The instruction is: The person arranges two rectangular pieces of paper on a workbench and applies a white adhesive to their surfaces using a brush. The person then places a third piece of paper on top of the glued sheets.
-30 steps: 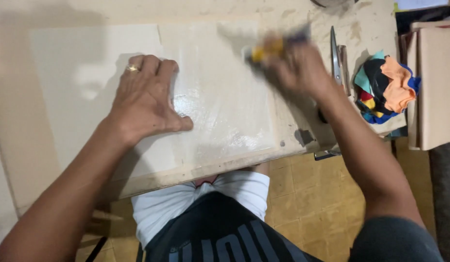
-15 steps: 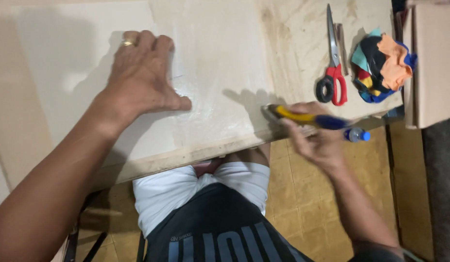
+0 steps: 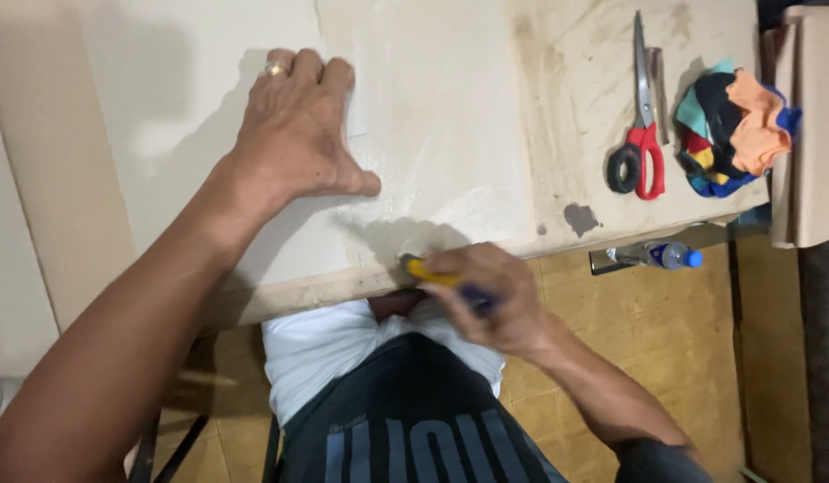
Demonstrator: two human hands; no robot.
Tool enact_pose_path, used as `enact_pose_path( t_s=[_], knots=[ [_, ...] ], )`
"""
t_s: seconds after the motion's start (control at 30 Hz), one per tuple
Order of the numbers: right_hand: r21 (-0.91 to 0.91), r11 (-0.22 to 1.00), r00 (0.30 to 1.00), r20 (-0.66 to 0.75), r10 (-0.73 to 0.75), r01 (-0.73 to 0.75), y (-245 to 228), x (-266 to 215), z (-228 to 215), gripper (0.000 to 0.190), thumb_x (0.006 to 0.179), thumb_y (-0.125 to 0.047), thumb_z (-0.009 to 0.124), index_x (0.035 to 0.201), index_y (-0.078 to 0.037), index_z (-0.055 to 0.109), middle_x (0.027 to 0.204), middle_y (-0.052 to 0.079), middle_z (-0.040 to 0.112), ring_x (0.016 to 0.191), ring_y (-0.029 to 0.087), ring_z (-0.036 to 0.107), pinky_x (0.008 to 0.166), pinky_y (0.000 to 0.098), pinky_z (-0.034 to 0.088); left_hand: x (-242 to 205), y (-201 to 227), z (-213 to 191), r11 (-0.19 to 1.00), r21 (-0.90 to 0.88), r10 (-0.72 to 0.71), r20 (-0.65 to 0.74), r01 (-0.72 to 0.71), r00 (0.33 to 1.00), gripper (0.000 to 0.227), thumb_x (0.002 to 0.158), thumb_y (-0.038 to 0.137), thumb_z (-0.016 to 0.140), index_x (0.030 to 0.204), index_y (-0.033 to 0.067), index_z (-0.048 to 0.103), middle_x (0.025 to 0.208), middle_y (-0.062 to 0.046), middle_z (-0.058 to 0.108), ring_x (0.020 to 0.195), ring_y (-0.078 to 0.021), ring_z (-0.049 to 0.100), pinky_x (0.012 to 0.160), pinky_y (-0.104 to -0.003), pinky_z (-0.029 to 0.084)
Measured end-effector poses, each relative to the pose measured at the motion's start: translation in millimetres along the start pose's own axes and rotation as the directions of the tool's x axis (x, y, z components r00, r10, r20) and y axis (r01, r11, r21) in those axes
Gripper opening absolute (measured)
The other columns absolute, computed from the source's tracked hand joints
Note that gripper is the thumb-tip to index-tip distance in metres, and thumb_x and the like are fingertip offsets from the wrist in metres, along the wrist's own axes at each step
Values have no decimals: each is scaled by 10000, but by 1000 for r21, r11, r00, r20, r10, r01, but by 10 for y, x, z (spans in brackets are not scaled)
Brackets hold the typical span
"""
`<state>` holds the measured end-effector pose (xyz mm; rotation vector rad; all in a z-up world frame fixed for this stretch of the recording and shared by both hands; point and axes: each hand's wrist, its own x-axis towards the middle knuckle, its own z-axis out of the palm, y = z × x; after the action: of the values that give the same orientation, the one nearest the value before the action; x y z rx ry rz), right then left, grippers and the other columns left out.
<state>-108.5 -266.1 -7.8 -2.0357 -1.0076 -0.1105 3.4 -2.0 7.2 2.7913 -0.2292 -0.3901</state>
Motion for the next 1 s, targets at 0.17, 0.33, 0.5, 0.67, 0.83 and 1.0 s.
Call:
enact_pose_path(
  t_s=[0.17, 0.33, 0.5, 0.67, 0.83, 1.0],
  knots=[
    [-221, 917, 927, -256, 273, -331, 327, -59, -489, 173, 1042, -51, 631, 1204, 9, 624, 1124, 145, 677, 1005, 257, 692, 871, 335, 564, -25, -3, 1, 1000, -15, -3, 20, 4, 1000, 1036, 486, 595, 909, 1276, 54, 514, 1239, -186, 514, 1219, -423, 409, 997, -513, 418],
    [-141, 986, 996, -19, -91, 87, -40, -69, -68, 238, 1060, -280, 565, 1219, -107, 604, 1215, 76, 721, 1119, 269, 726, 942, 414, 584, 8, 7, 39, 999, 32, -46, 90, 44, 995, 1061, 465, 618, 909, 1291, 81, 515, 1255, -170, 507, 1226, -406, 401, 978, -477, 439],
    [226, 884, 883, -144, 447, -410, 396, -227, -645, 303, 869, -55, 764, 1147, -34, 644, 1089, 128, 725, 1049, 260, 708, 1005, 429, 533, -39, 21, -175, 990, -119, 80, 28, -77, 996, 1044, 522, 510, 982, 1278, -84, 573, 1194, -325, 569, 1305, -572, 430, 1078, -732, 367],
    [-26, 984, 976, 123, 179, -177, 793, 23, -801, 156, 945, -128, 628, 1048, -39, 704, 1038, 200, 734, 1031, 425, 704, 916, 558, 537, -69, 76, -244, 988, -155, 34, 116, -15, 993, 1083, 519, 466, 1005, 1343, -68, 548, 1204, -299, 566, 1326, -518, 418, 1126, -694, 333],
    [-200, 979, 995, 79, 56, -39, 1563, 831, -843, 185, 1018, -187, 620, 1095, -37, 694, 1064, 230, 705, 1024, 469, 672, 880, 600, 532, -98, 103, -239, 989, -148, 25, 151, -3, 988, 1115, 525, 470, 1023, 1362, -73, 525, 1187, -297, 557, 1315, -502, 415, 1145, -701, 313],
    [-261, 965, 968, -245, -48, -18, 2240, 1669, -881, 262, 1012, -59, 774, 1247, -105, 668, 1026, 134, 636, 940, 341, 678, 836, 421, 554, -115, 131, -311, 989, -146, 23, 147, -1, 989, 1068, 550, 427, 1002, 1364, -75, 526, 1184, -297, 574, 1328, -510, 426, 1138, -696, 316]
  ],
)
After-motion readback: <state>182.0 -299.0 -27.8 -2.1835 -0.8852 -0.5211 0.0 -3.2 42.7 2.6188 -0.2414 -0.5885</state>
